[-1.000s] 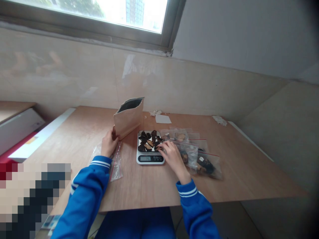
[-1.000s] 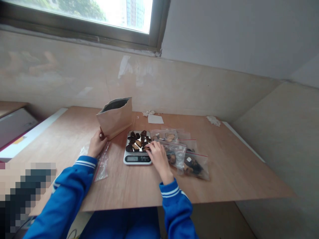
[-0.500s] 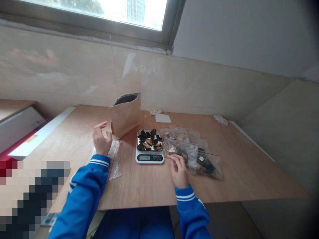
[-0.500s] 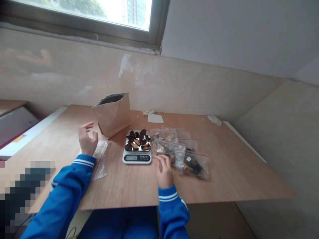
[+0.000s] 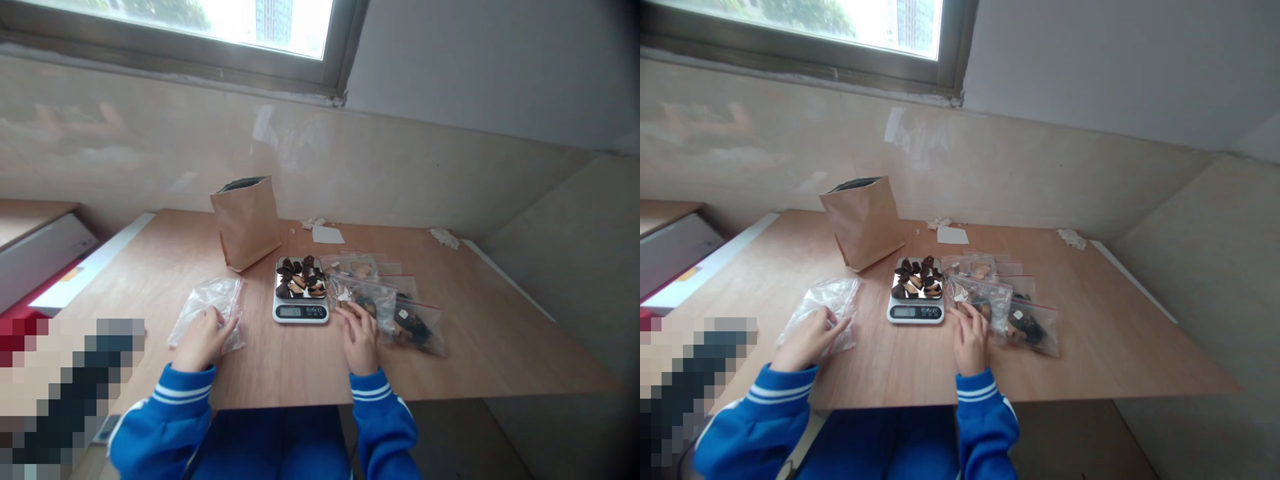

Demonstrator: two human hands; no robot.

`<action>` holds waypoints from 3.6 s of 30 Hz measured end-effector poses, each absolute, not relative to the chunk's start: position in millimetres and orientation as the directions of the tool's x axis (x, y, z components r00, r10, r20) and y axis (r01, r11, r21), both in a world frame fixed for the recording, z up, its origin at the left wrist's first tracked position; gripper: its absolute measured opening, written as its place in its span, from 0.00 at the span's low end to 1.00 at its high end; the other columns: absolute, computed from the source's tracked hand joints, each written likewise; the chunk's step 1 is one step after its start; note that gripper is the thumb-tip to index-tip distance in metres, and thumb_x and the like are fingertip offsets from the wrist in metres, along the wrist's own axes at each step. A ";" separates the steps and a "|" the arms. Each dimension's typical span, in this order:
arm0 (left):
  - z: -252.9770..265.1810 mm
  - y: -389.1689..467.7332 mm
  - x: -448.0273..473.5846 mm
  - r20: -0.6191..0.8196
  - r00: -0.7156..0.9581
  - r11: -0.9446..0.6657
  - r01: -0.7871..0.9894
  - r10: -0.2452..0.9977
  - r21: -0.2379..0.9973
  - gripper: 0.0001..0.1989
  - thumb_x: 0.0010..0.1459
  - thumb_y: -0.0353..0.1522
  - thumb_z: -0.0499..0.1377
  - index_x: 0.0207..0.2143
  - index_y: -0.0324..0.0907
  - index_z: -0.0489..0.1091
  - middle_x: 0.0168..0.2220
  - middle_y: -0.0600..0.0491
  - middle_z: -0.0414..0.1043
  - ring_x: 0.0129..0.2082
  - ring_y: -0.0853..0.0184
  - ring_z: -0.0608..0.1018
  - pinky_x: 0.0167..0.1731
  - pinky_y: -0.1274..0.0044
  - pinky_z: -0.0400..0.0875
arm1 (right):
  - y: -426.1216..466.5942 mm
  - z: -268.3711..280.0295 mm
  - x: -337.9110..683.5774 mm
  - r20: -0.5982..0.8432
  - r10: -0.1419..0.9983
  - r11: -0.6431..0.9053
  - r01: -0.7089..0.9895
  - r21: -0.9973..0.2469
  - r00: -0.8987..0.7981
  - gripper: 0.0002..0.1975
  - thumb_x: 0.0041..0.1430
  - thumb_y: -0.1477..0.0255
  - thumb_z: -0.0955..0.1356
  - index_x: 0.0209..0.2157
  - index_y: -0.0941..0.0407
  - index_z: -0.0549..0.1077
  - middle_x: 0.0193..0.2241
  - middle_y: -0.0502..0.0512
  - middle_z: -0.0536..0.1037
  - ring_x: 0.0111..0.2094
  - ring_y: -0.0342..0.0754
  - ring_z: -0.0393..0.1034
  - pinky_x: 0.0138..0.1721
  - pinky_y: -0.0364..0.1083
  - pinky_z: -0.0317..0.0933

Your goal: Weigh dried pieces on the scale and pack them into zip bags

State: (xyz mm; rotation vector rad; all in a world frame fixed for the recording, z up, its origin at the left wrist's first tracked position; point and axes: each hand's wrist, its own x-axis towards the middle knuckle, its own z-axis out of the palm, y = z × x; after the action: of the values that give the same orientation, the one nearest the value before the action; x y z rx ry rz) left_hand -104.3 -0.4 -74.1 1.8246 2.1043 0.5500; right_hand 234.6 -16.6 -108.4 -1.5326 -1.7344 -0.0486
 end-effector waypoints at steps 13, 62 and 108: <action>-79.9 5.2 -108.8 0.008 -0.044 0.040 0.953 0.999 0.301 0.11 0.59 0.38 0.46 0.28 0.44 0.61 0.29 0.49 0.70 0.32 0.60 0.75 0.32 0.73 0.64 | 4.9 -97.4 251.4 0.484 0.866 0.050 0.939 -0.340 0.129 0.18 0.64 0.70 0.58 0.52 0.48 0.71 0.58 0.60 0.63 0.56 0.61 0.57 0.50 0.64 0.58; -83.7 4.1 -103.0 0.020 -0.069 0.059 0.940 0.997 0.336 0.12 0.61 0.38 0.44 0.27 0.44 0.58 0.30 0.51 0.69 0.32 0.64 0.73 0.31 0.75 0.58 | -16.2 -112.7 251.2 0.168 0.941 0.018 0.450 -0.893 0.294 0.20 0.53 0.53 0.67 0.33 0.57 0.73 0.26 0.54 0.75 0.24 0.45 0.63 0.26 0.44 0.59; 5.4 4.4 -29.5 0.262 -0.402 -0.196 0.198 0.878 0.960 0.17 0.55 0.39 0.53 0.18 0.43 0.54 0.17 0.60 0.52 0.19 0.74 0.58 0.20 0.80 0.54 | 25.6 -18.2 191.1 0.315 0.920 0.392 0.587 -0.708 -0.235 0.14 0.64 0.63 0.60 0.47 0.53 0.69 0.49 0.59 0.69 0.52 0.50 0.65 0.52 0.50 0.61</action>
State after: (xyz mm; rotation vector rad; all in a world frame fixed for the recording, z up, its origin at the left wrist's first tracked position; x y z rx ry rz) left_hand -29.5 4.4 5.4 1.2661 1.5311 1.6456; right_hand 191.1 25.6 -18.2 -1.2900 -1.9350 0.5913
